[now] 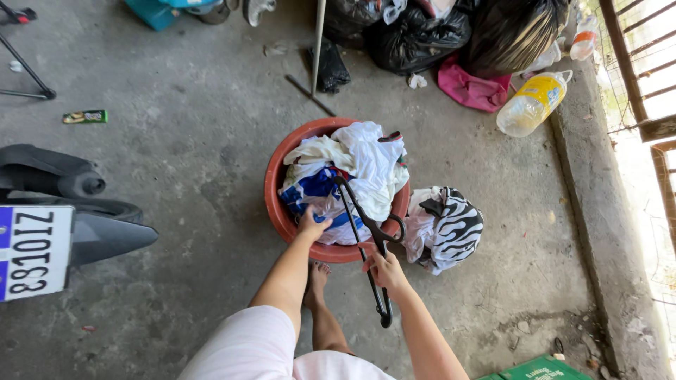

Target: The person takes wet clothes from a red basin, places them on hangers, and hangs them on a metal drying rack. The person handles pants, shirts, and other garments one by one, using various hangers to organize them on the rack.

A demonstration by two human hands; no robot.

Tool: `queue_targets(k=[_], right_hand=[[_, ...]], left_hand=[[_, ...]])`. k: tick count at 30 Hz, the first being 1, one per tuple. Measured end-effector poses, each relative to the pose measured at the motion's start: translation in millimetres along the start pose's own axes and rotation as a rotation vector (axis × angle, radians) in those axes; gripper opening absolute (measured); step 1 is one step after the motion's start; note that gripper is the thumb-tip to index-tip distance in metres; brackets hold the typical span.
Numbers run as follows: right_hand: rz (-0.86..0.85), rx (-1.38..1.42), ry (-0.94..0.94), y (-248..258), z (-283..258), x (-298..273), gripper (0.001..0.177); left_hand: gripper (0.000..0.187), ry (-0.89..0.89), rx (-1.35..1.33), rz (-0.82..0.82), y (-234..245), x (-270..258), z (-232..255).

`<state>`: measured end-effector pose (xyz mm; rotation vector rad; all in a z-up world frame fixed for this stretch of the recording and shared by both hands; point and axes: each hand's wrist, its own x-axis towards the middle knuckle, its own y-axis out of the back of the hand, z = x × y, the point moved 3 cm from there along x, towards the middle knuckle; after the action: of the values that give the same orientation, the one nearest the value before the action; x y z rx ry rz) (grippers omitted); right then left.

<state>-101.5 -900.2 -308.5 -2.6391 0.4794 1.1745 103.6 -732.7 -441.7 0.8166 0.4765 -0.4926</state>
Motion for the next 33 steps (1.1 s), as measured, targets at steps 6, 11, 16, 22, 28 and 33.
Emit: queue_targets(k=[6,11,16,22,28,33], right_hand=[[0.084,-0.051,0.041,32.6,18.9,4.3,0.045],[0.157,-0.169,0.207,27.2,1.1,-25.8,0.030],[0.251,-0.529,0.611,-13.3,-51.5,-88.1,0.030],[0.152,-0.360,0.811,-80.3,-70.8,-139.0,0.083],[0.027,-0.262,0.730,-85.5,-50.6,-108.2,0.030],[-0.116,-0.237,0.975,-167.4,-92.1,-174.8,0.062]], left_hand=[[0.019,-0.291,0.500,0.112,-15.4,-2.3,15.6],[0.028,-0.478,0.247,-0.089,25.5,-30.0,14.1],[0.036,-0.513,-0.092,0.034,67.1,-67.4,50.9],[0.029,-0.156,-1.021,-0.473,134.0,-170.8,129.2],[0.022,-0.142,-1.277,-0.439,251.5,-290.5,121.8],[0.028,-0.299,-1.516,-0.702,324.1,-360.1,78.5]])
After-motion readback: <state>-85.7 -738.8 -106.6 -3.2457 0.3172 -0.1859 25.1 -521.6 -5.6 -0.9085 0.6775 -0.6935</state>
